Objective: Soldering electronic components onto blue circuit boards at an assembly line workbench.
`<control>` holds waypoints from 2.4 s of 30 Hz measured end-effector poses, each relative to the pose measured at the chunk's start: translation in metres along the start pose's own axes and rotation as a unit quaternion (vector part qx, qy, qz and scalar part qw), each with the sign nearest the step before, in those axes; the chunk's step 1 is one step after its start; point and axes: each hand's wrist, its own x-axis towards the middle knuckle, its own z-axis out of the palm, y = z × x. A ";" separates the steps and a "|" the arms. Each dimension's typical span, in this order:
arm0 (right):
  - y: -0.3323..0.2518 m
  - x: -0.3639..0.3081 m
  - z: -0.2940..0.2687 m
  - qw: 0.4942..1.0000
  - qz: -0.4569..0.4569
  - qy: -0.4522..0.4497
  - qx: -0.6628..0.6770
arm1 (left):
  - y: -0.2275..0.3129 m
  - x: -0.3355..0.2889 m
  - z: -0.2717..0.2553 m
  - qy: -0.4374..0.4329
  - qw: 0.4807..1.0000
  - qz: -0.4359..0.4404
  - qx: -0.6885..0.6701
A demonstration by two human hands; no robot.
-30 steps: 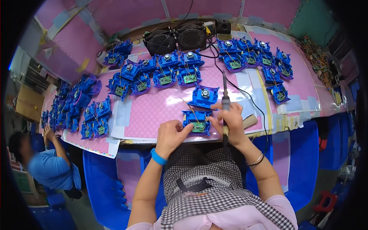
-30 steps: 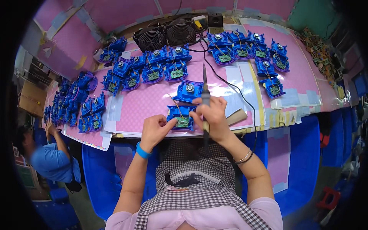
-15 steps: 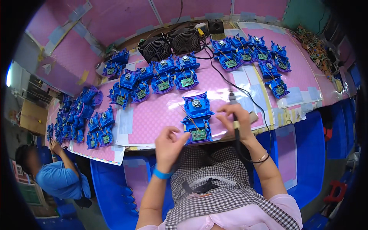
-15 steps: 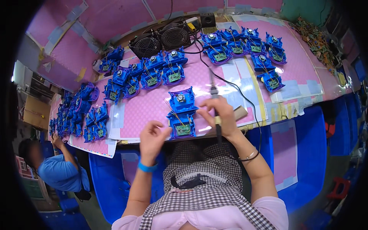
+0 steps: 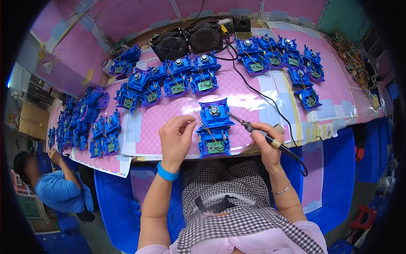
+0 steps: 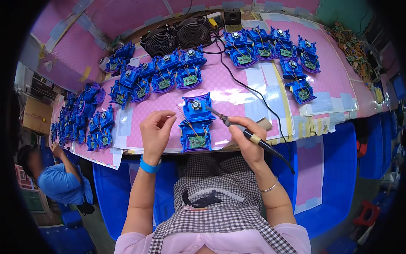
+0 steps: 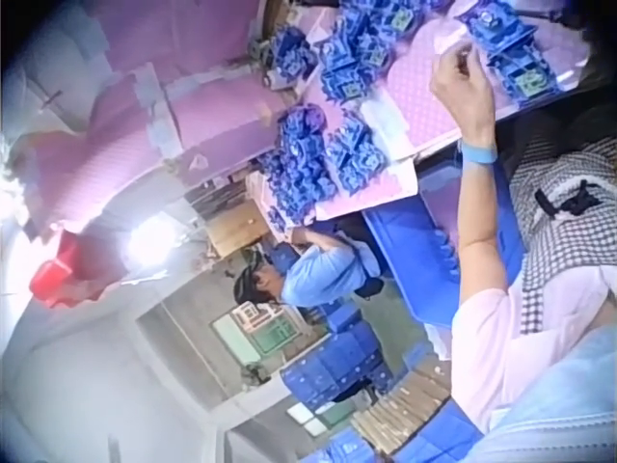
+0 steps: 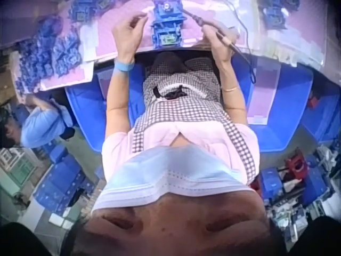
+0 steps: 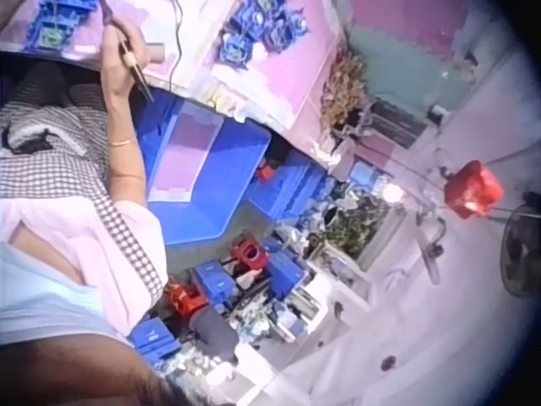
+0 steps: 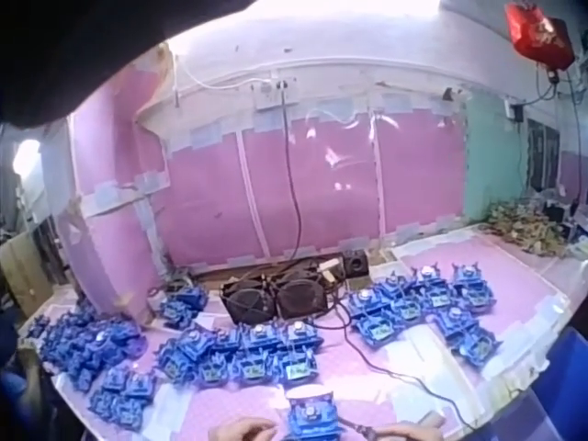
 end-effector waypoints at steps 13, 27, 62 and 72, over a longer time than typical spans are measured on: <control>0.008 0.007 0.010 0.998 0.015 -0.066 -0.002 | 0.005 0.005 0.015 -0.071 0.987 0.085 0.113; 0.002 0.008 0.012 0.998 0.019 -0.062 -0.020 | 0.006 0.008 0.020 -0.078 0.990 0.049 0.107; 0.001 0.036 -0.002 0.987 -0.124 -0.061 -0.084 | 0.014 0.017 0.050 -0.096 0.976 0.111 0.158; -0.001 0.038 -0.002 0.984 -0.135 -0.068 -0.091 | 0.014 0.020 0.050 -0.102 0.975 0.108 0.164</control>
